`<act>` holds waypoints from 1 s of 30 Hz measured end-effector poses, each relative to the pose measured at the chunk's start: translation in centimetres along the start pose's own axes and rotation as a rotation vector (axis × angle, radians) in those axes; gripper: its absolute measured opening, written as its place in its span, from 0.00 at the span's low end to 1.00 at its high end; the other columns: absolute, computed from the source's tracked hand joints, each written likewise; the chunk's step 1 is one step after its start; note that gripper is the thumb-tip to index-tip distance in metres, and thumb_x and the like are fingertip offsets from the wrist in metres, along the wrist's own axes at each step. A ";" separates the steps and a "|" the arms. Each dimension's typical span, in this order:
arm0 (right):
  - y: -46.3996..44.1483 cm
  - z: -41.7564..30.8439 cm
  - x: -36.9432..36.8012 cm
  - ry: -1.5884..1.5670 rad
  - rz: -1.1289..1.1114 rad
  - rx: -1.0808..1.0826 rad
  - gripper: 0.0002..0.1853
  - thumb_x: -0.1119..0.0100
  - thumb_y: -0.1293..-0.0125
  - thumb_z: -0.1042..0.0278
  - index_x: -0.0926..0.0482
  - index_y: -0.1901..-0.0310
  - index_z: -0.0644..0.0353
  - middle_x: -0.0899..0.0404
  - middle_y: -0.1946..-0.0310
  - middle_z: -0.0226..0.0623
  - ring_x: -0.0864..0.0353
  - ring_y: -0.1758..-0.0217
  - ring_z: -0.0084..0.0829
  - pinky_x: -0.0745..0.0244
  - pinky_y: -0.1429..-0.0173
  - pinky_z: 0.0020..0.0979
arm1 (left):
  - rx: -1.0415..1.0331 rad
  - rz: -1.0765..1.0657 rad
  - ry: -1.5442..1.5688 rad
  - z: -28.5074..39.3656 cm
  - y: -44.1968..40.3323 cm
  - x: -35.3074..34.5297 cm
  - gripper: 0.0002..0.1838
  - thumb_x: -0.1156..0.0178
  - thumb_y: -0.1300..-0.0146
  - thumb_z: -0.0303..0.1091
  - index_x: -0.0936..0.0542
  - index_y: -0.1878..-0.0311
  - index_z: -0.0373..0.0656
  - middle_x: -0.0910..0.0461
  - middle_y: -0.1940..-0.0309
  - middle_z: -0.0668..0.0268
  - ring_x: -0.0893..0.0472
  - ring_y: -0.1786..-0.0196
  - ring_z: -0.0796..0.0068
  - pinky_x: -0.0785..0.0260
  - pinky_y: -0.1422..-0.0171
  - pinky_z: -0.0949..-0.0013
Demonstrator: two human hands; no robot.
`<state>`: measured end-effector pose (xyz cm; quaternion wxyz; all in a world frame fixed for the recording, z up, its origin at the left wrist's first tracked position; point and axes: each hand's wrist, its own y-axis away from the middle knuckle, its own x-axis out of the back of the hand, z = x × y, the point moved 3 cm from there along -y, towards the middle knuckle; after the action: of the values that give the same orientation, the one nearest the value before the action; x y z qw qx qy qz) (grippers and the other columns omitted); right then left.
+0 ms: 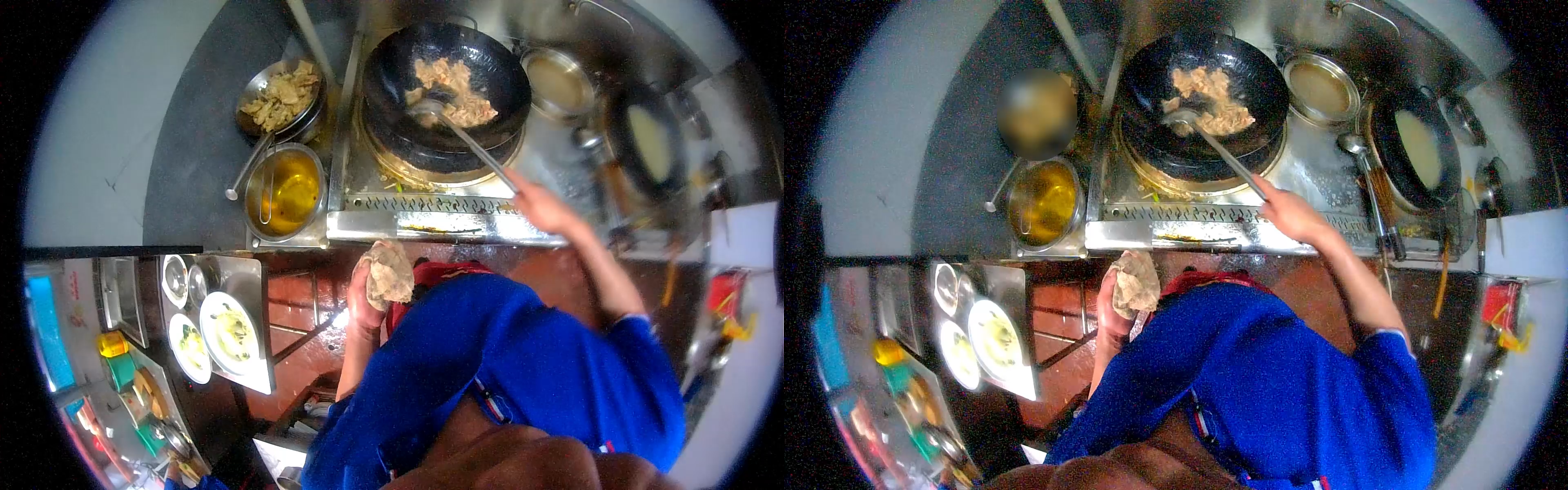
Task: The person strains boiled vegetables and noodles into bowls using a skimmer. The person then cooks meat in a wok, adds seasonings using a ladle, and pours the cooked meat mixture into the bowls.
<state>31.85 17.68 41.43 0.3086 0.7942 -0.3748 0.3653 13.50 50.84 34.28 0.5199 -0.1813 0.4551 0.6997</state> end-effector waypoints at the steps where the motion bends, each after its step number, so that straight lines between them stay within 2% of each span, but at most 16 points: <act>1: 0.6 1.7 0.6 0.027 0.003 -0.054 0.33 0.53 0.33 0.65 0.48 0.27 0.55 0.23 0.53 0.62 0.21 0.53 0.57 0.27 0.49 0.49 | -0.004 0.001 0.014 0.1 0.0 0.2 0.28 0.51 0.31 0.45 0.33 0.34 0.38 0.28 0.38 0.56 0.27 0.37 0.60 0.35 0.32 0.59; 3: 1.2 5.0 1.2 0.078 -0.001 -0.161 0.33 0.52 0.34 0.64 0.46 0.28 0.56 0.23 0.53 0.62 0.21 0.53 0.56 0.26 0.49 0.47 | -0.005 0.031 0.011 0.1 0.6 0.8 0.29 0.49 0.33 0.45 0.33 0.34 0.38 0.27 0.39 0.56 0.26 0.38 0.60 0.34 0.32 0.59; 6: -1.9 4.6 -0.2 -0.157 0.177 -0.056 0.31 0.52 0.33 0.65 0.43 0.29 0.56 0.22 0.52 0.61 0.20 0.54 0.53 0.26 0.49 0.45 | -0.016 0.011 0.004 0.1 0.7 0.8 0.30 0.49 0.35 0.45 0.33 0.34 0.37 0.27 0.40 0.56 0.26 0.38 0.61 0.34 0.33 0.60; 7: -2.0 -0.2 1.3 -0.322 0.033 -0.355 0.30 0.52 0.33 0.66 0.43 0.29 0.56 0.22 0.52 0.59 0.19 0.54 0.51 0.26 0.48 0.43 | -0.011 -0.001 0.004 0.1 0.7 0.6 0.30 0.50 0.35 0.44 0.33 0.34 0.37 0.27 0.40 0.56 0.25 0.39 0.60 0.33 0.33 0.60; 10: -0.4 -0.6 1.5 -0.139 0.143 -0.040 0.29 0.52 0.32 0.67 0.42 0.29 0.57 0.22 0.51 0.59 0.19 0.53 0.53 0.27 0.46 0.43 | -0.003 -0.008 -0.068 0.9 0.9 -0.3 0.30 0.50 0.37 0.41 0.33 0.34 0.37 0.27 0.40 0.56 0.25 0.39 0.60 0.33 0.34 0.60; 11: 1.2 -0.8 2.3 -0.083 0.188 0.067 0.29 0.52 0.32 0.66 0.41 0.30 0.57 0.23 0.48 0.59 0.21 0.49 0.54 0.28 0.44 0.43 | -0.020 -0.017 -0.073 0.9 0.7 0.2 0.30 0.49 0.41 0.38 0.32 0.35 0.37 0.26 0.41 0.56 0.25 0.40 0.61 0.32 0.34 0.60; 14: 3.4 -1.6 3.9 -0.050 -0.006 -0.377 0.29 0.52 0.32 0.67 0.41 0.30 0.58 0.27 0.43 0.59 0.24 0.42 0.54 0.30 0.40 0.42 | -0.030 0.023 0.033 1.4 1.4 -0.6 0.30 0.48 0.44 0.36 0.31 0.36 0.37 0.25 0.42 0.57 0.24 0.41 0.61 0.30 0.36 0.60; 15: 2.7 -1.7 3.6 0.019 -0.024 -0.424 0.29 0.51 0.32 0.67 0.41 0.30 0.60 0.26 0.44 0.59 0.25 0.41 0.53 0.30 0.39 0.41 | -0.013 0.020 0.032 0.8 1.0 1.2 0.30 0.48 0.45 0.35 0.30 0.37 0.37 0.25 0.43 0.57 0.23 0.42 0.61 0.29 0.37 0.60; 18: -2.3 4.5 -0.3 0.017 0.298 -0.013 0.30 0.51 0.32 0.67 0.42 0.30 0.63 0.23 0.47 0.58 0.21 0.46 0.53 0.29 0.41 0.42 | -0.039 0.009 0.031 1.1 1.3 -0.3 0.30 0.49 0.46 0.35 0.30 0.37 0.36 0.25 0.43 0.56 0.23 0.42 0.60 0.29 0.38 0.60; 21: -6.9 3.3 -0.1 -0.238 0.262 -0.279 0.31 0.52 0.32 0.66 0.45 0.28 0.58 0.22 0.49 0.56 0.18 0.57 0.52 0.26 0.49 0.45 | -0.036 -0.014 0.046 1.2 1.1 -1.2 0.31 0.49 0.48 0.32 0.31 0.36 0.37 0.25 0.43 0.56 0.23 0.42 0.61 0.29 0.38 0.60; 23: -8.0 0.9 -0.6 -0.197 0.303 -0.393 0.32 0.52 0.32 0.66 0.46 0.28 0.56 0.21 0.51 0.56 0.17 0.61 0.50 0.25 0.53 0.46 | 0.024 0.008 0.063 0.7 0.5 0.3 0.33 0.49 0.49 0.31 0.32 0.35 0.39 0.25 0.43 0.57 0.24 0.41 0.60 0.29 0.37 0.60; 24: -8.1 0.6 -1.8 -0.332 0.255 -0.424 0.32 0.52 0.32 0.65 0.46 0.27 0.53 0.20 0.58 0.58 0.18 0.65 0.52 0.25 0.57 0.48 | 0.009 -0.015 0.053 0.8 0.4 0.3 0.33 0.49 0.49 0.31 0.32 0.35 0.39 0.25 0.43 0.57 0.24 0.41 0.60 0.29 0.37 0.59; 26: -7.4 1.3 -4.4 -0.084 0.142 -0.346 0.32 0.53 0.32 0.66 0.47 0.27 0.54 0.20 0.62 0.60 0.20 0.64 0.56 0.26 0.56 0.49 | -0.022 -0.063 0.028 1.0 0.1 0.1 0.33 0.48 0.50 0.31 0.32 0.35 0.40 0.25 0.43 0.57 0.24 0.41 0.60 0.29 0.37 0.59; 27: -6.2 1.6 -5.0 -0.062 0.233 -0.135 0.32 0.54 0.32 0.68 0.48 0.27 0.54 0.21 0.61 0.61 0.21 0.62 0.60 0.27 0.54 0.51 | -0.029 -0.073 0.043 1.2 0.1 -0.1 0.34 0.48 0.50 0.31 0.32 0.35 0.40 0.25 0.43 0.57 0.24 0.42 0.60 0.29 0.37 0.58; 30: -0.9 -4.1 -1.9 -0.075 0.028 -0.238 0.30 0.54 0.29 0.67 0.45 0.27 0.55 0.26 0.42 0.56 0.24 0.41 0.47 0.33 0.35 0.43 | -0.040 -0.068 0.098 1.6 0.9 -0.3 0.34 0.47 0.50 0.32 0.33 0.35 0.40 0.26 0.43 0.57 0.24 0.42 0.60 0.29 0.37 0.58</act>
<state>30.32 22.03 41.88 0.3815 0.7597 -0.4377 0.2927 13.13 51.98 35.76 0.5165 -0.2411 0.4597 0.6810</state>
